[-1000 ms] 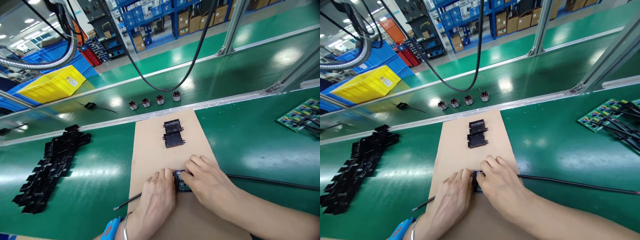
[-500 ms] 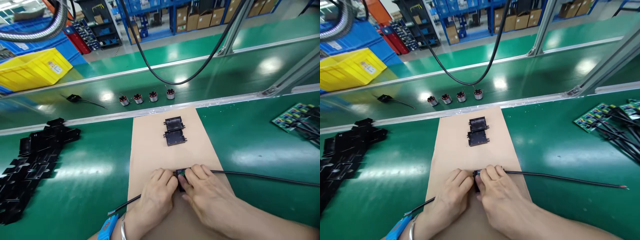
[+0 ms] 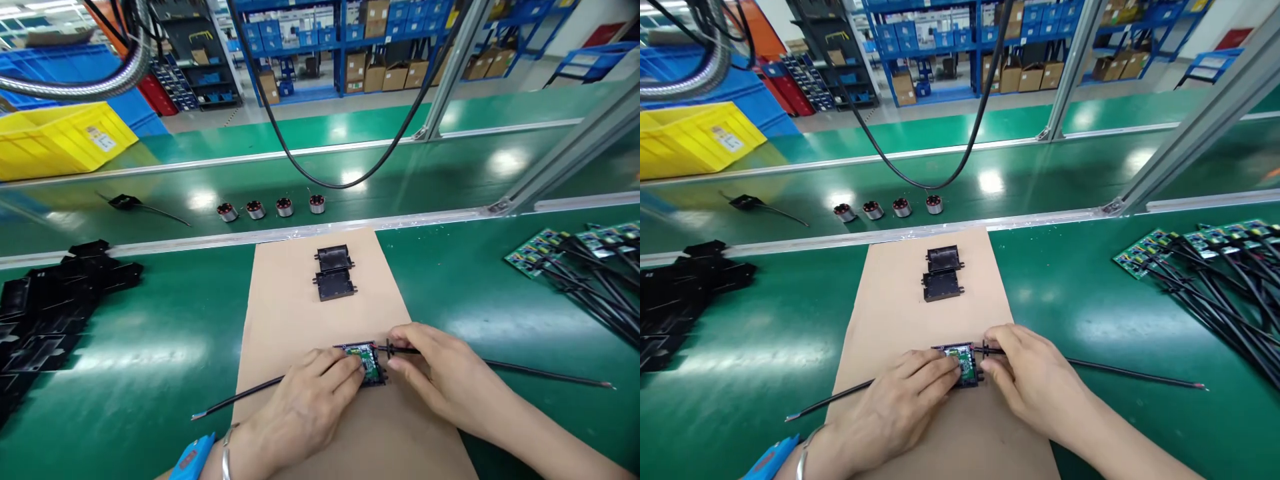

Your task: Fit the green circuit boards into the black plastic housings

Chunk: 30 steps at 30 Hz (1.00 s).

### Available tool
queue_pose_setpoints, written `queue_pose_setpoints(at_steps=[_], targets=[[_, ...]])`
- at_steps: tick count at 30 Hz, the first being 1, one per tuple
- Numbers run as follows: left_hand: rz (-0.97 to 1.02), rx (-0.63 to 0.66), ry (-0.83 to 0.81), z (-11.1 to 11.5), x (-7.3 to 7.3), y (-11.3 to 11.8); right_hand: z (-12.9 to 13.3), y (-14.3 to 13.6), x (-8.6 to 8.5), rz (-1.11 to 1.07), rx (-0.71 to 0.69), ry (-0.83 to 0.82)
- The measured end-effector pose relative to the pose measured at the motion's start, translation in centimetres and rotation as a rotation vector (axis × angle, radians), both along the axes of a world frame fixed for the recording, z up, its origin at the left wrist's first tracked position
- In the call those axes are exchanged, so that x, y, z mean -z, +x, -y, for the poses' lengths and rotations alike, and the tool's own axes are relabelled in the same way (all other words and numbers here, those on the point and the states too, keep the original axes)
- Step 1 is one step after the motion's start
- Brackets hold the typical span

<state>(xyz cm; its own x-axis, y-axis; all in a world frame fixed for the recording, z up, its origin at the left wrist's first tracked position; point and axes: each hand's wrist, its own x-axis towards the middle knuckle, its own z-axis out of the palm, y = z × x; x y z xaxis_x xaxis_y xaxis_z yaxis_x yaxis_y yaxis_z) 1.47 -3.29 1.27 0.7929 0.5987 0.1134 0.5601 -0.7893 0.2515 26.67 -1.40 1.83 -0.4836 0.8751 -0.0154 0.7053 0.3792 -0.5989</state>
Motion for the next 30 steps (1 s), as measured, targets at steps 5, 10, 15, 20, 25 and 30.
queue_pose_setpoints(at_steps=[5, 10, 15, 20, 25, 30], targets=[[-0.017, 0.002, 0.06, 0.5, 1.5, -0.2, -0.4, -1.1, -1.1, 0.009, -0.07, -0.111], [0.002, -0.058, 0.029, 0.7, 1.6, 0.4, -0.4, -2.7, -2.0, 0.075, -0.129, -0.165], [-0.018, -0.045, 0.051, 0.5, 1.2, 0.6, -1.8, -1.4, -2.4, 0.203, -0.15, -0.167], [-0.017, -0.031, 0.042, 0.4, 1.0, 0.4, -2.2, -1.8, -2.6, 0.145, -0.181, -0.193], [-0.004, -0.036, 0.013, 0.5, 1.1, 0.3, -1.6, -2.6, -1.7, 0.097, -0.322, 0.036], [-0.033, -0.025, 0.003, 0.4, 1.0, 0.4, -1.2, -1.1, 0.0, 0.111, -0.315, 0.168]])
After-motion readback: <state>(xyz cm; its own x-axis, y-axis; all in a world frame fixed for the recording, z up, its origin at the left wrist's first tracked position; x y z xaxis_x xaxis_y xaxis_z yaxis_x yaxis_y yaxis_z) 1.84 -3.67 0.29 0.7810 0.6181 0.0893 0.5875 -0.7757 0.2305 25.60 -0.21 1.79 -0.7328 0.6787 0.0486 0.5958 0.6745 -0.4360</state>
